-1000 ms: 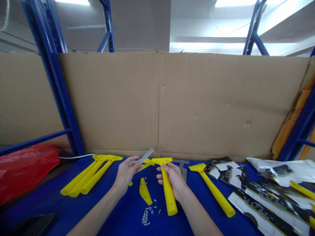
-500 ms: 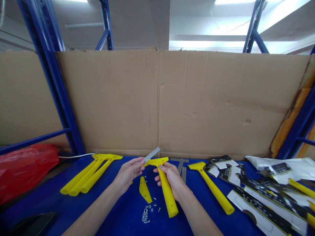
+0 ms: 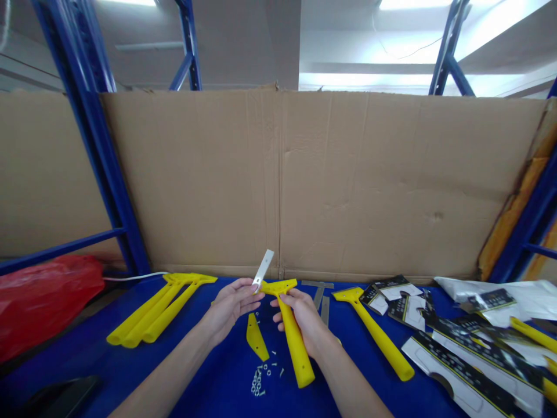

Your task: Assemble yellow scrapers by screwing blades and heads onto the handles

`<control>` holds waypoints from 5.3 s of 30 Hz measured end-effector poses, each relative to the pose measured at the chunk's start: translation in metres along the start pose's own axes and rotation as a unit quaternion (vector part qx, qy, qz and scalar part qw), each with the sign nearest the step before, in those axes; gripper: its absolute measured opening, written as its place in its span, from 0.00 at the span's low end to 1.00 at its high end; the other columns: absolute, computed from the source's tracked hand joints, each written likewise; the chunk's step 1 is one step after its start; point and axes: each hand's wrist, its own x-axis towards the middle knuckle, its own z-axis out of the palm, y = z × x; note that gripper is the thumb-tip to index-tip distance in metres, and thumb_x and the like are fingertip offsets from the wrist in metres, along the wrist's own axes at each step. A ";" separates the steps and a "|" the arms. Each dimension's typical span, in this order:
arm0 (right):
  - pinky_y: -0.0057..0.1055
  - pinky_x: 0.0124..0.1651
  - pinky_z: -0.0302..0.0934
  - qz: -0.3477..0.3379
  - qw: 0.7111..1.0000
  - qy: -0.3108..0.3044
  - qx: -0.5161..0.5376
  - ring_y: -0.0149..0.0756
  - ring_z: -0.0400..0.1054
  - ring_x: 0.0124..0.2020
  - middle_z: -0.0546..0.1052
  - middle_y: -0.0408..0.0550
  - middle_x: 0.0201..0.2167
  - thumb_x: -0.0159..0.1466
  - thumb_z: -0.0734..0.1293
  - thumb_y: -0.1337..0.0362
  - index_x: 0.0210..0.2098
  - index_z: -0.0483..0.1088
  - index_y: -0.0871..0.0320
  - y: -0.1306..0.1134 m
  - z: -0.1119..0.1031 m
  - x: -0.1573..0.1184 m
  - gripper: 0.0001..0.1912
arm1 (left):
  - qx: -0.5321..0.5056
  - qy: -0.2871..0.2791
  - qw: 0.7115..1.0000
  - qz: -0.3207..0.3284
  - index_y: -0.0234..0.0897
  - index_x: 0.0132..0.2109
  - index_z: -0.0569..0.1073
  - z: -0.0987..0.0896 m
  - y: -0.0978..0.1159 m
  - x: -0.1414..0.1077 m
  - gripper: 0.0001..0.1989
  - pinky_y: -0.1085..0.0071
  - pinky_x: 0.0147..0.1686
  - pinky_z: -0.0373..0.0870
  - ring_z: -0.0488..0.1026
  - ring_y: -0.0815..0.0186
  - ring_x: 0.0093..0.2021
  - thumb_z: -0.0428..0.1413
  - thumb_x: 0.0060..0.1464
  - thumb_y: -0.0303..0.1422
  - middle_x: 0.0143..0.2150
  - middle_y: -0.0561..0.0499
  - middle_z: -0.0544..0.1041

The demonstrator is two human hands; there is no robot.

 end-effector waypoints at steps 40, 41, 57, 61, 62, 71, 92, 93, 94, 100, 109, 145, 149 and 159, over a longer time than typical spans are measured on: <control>0.23 0.16 0.59 -0.010 1.000 -0.015 0.011 0.27 0.67 0.16 0.78 0.51 0.33 0.58 0.63 0.69 0.42 0.66 0.62 0.004 -0.001 0.001 0.11 | 0.243 0.066 0.922 0.295 0.38 0.21 0.76 -0.002 -0.001 0.003 0.06 0.74 0.33 0.71 0.74 0.64 0.34 0.64 0.38 0.24 0.32 0.49 0.77; 0.23 0.16 0.59 -0.012 1.000 -0.019 0.011 0.27 0.67 0.16 0.78 0.51 0.33 0.58 0.63 0.69 0.42 0.67 0.61 0.005 -0.002 0.002 0.11 | 0.265 0.054 0.913 0.304 0.39 0.21 0.77 -0.002 -0.002 0.002 0.06 0.74 0.33 0.71 0.74 0.64 0.34 0.63 0.39 0.24 0.33 0.49 0.77; 0.23 0.14 0.58 -0.015 0.999 -0.034 -0.013 0.26 0.65 0.14 0.78 0.48 0.29 0.60 0.62 0.65 0.41 0.66 0.62 0.004 -0.003 0.001 0.10 | 0.258 0.036 0.924 0.281 0.42 0.25 0.79 -0.004 -0.002 0.004 0.06 0.70 0.45 0.68 0.73 0.61 0.37 0.63 0.39 0.24 0.32 0.49 0.78; 0.23 0.14 0.58 -0.014 0.997 -0.065 -0.027 0.26 0.65 0.14 0.78 0.49 0.30 0.58 0.64 0.63 0.41 0.66 0.62 0.006 -0.003 0.001 0.12 | 0.252 0.065 0.934 0.246 0.41 0.26 0.79 -0.006 -0.001 0.006 0.09 0.72 0.39 0.69 0.73 0.63 0.33 0.62 0.38 0.22 0.30 0.51 0.80; 0.23 0.14 0.58 -0.013 0.997 -0.071 -0.031 0.26 0.65 0.14 0.78 0.49 0.30 0.58 0.64 0.63 0.40 0.66 0.61 0.006 -0.003 0.001 0.12 | 0.254 0.066 0.934 0.241 0.41 0.27 0.79 -0.006 -0.001 0.008 0.09 0.72 0.38 0.69 0.73 0.63 0.32 0.62 0.38 0.21 0.30 0.51 0.80; 0.22 0.13 0.58 -0.021 0.995 -0.088 -0.038 0.25 0.65 0.14 0.78 0.49 0.31 0.57 0.65 0.61 0.38 0.66 0.61 0.006 -0.002 0.000 0.11 | 0.298 0.058 0.918 0.254 0.40 0.28 0.79 -0.009 -0.004 0.012 0.08 0.74 0.33 0.68 0.74 0.65 0.30 0.60 0.41 0.21 0.30 0.51 0.80; 0.22 0.13 0.57 -0.022 0.996 -0.083 -0.022 0.25 0.65 0.14 0.78 0.49 0.31 0.58 0.65 0.62 0.36 0.65 0.61 0.008 -0.003 0.002 0.10 | 0.336 0.064 0.888 0.308 0.38 0.29 0.79 -0.009 -0.004 0.009 0.04 0.68 0.40 0.71 0.77 0.61 0.36 0.59 0.45 0.31 0.32 0.50 0.81; 0.22 0.13 0.57 -0.022 0.996 -0.083 -0.021 0.25 0.65 0.14 0.78 0.49 0.31 0.58 0.65 0.62 0.37 0.65 0.61 0.008 -0.003 0.002 0.10 | 0.336 0.057 0.888 0.309 0.38 0.29 0.79 -0.010 -0.005 0.009 0.04 0.69 0.40 0.71 0.77 0.61 0.36 0.59 0.45 0.30 0.33 0.49 0.81; 0.22 0.13 0.57 -0.022 0.996 -0.083 -0.020 0.26 0.65 0.14 0.78 0.49 0.30 0.58 0.65 0.62 0.37 0.65 0.61 0.008 -0.003 0.001 0.10 | 0.335 0.050 0.889 0.308 0.38 0.29 0.79 -0.010 -0.005 0.009 0.04 0.69 0.41 0.71 0.77 0.61 0.37 0.59 0.45 0.30 0.33 0.49 0.81; 0.22 0.13 0.57 -0.018 0.996 -0.082 -0.020 0.25 0.65 0.14 0.78 0.49 0.30 0.58 0.64 0.63 0.38 0.66 0.62 0.008 -0.003 0.002 0.10 | 0.289 -0.013 0.925 0.246 0.37 0.31 0.80 -0.012 -0.010 0.014 0.06 0.68 0.42 0.72 0.77 0.61 0.38 0.60 0.44 0.31 0.35 0.48 0.81; 0.23 0.14 0.58 -0.012 0.996 -0.083 -0.021 0.26 0.66 0.14 0.78 0.49 0.31 0.59 0.64 0.63 0.39 0.66 0.61 0.008 -0.003 0.001 0.11 | 0.204 -0.018 0.963 0.176 0.34 0.29 0.80 -0.006 -0.010 0.009 0.09 0.68 0.38 0.73 0.77 0.61 0.34 0.63 0.39 0.35 0.31 0.48 0.82; 0.21 0.13 0.58 0.032 0.999 -0.021 -0.027 0.28 0.64 0.11 0.72 0.44 0.14 0.64 0.60 0.59 0.37 0.65 0.63 0.007 0.006 -0.006 0.12 | 0.219 -0.080 0.968 0.088 0.34 0.34 0.80 -0.003 0.003 0.002 0.13 0.63 0.46 0.69 0.77 0.58 0.39 0.65 0.36 0.31 0.36 0.47 0.82; 0.22 0.12 0.57 0.038 0.999 -0.007 -0.018 0.28 0.62 0.10 0.71 0.43 0.13 0.65 0.58 0.57 0.34 0.66 0.63 0.007 0.008 -0.005 0.14 | 0.224 -0.086 0.966 0.093 0.34 0.34 0.80 -0.002 0.000 0.002 0.12 0.64 0.45 0.69 0.77 0.60 0.38 0.64 0.37 0.31 0.35 0.47 0.81; 0.24 0.19 0.65 0.037 0.999 0.024 0.032 0.29 0.68 0.15 0.74 0.48 0.18 0.66 0.58 0.60 0.34 0.65 0.63 0.006 0.016 -0.009 0.12 | 0.209 -0.006 0.977 0.038 0.31 0.42 0.75 0.005 -0.001 -0.002 0.16 0.75 0.25 0.67 0.74 0.68 0.25 0.62 0.43 0.29 0.28 0.49 0.79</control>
